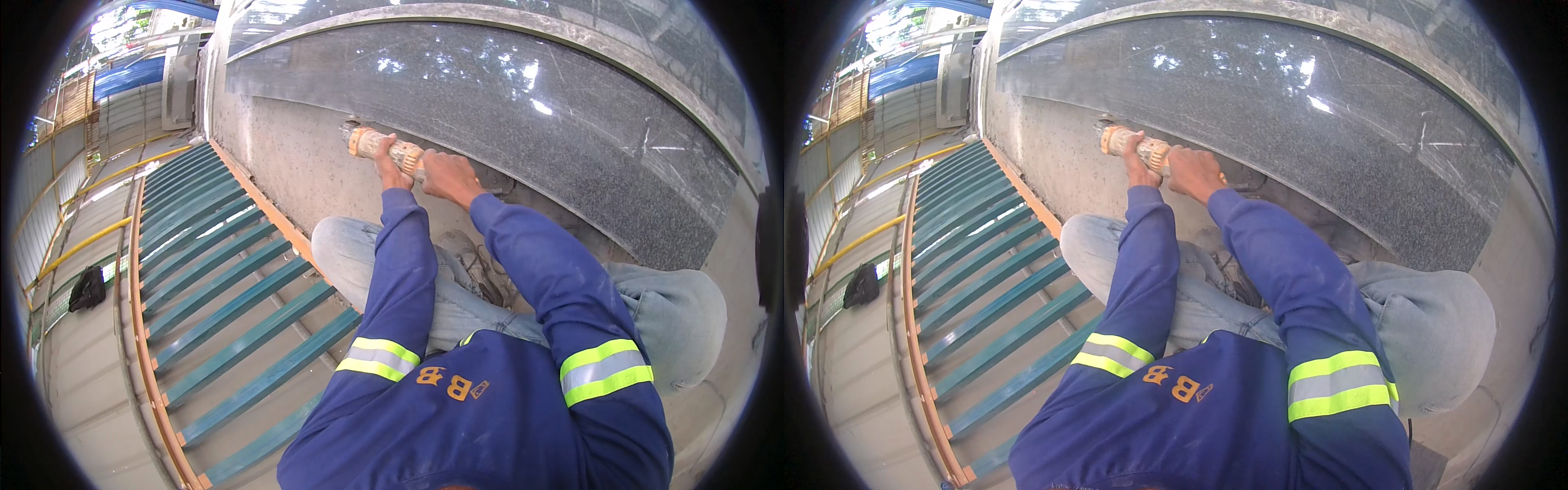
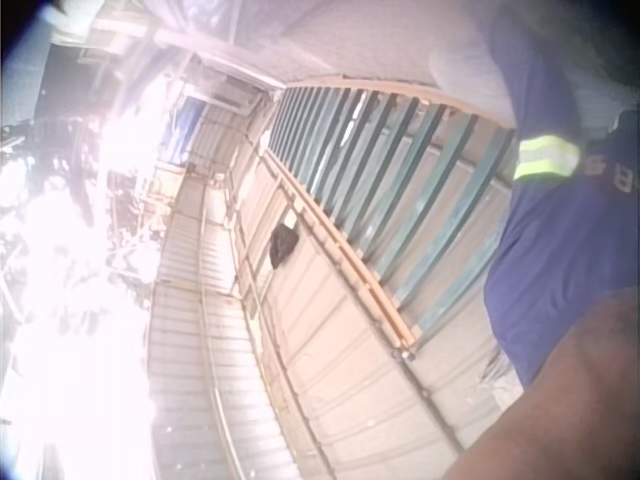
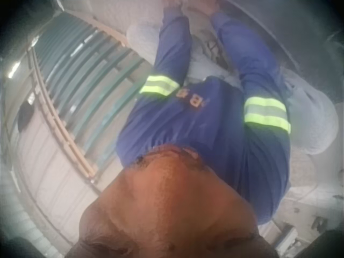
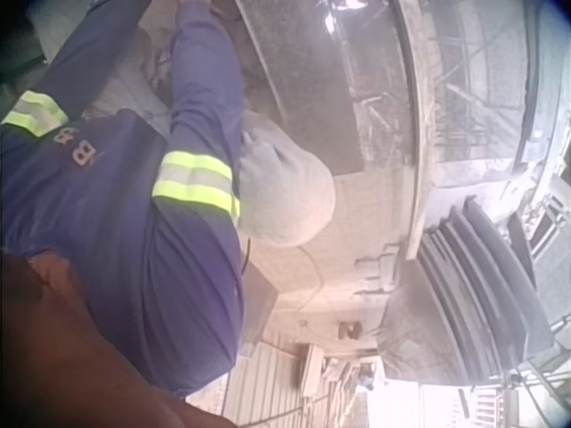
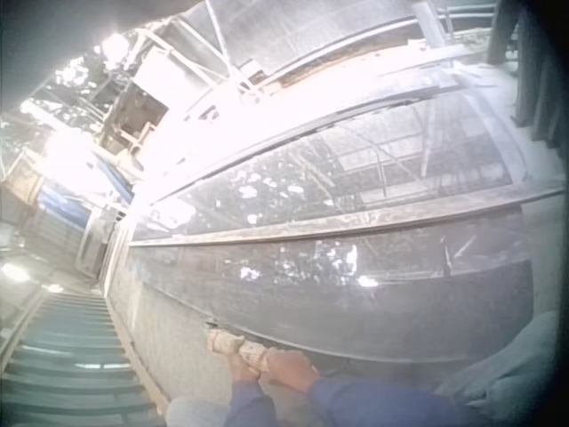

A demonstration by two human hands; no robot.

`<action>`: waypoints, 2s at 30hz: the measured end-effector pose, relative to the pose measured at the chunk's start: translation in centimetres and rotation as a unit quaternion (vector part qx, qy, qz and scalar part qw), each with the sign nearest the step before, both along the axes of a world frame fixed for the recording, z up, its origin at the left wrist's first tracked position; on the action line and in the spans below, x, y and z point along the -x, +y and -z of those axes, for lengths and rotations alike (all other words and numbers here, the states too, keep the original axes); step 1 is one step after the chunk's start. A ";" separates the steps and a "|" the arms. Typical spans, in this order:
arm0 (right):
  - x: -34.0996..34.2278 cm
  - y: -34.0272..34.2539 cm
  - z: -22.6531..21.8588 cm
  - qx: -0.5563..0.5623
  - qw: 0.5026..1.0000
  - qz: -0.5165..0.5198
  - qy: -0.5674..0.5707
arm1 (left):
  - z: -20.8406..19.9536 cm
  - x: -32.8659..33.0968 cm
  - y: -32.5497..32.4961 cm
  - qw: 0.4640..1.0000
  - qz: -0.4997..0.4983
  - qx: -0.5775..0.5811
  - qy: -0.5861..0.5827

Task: The person sits on the floor and uses a handheld power grinder to smooth a curved wall surface. The person holds the tool with both hands and moves it along the wall, generating dust.

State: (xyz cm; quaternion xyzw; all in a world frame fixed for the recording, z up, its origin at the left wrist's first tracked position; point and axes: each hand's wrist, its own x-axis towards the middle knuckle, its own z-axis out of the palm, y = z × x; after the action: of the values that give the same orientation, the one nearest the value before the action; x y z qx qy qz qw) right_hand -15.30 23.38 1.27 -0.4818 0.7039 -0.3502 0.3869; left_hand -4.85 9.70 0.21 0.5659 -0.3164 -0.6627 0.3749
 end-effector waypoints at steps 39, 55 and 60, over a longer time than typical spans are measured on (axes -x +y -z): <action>0.4 -1.1 0.4 -0.002 1.000 -0.006 -0.002 | -0.3 0.8 -0.4 1.000 -0.009 -0.005 0.003; 1.0 0.7 -1.1 -0.034 0.999 -0.021 -0.013 | -1.8 1.1 1.7 1.000 -0.009 -0.024 -0.014; 0.9 0.4 -0.9 -0.030 0.999 -0.018 -0.014 | -1.6 1.1 1.4 1.000 -0.011 -0.019 -0.022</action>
State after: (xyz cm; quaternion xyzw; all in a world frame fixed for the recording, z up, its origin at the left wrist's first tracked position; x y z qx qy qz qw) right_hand -16.16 23.75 2.17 -0.4774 0.7004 -0.3282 0.4170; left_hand -5.99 11.09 1.84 0.5910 -0.3058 -0.6514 0.3646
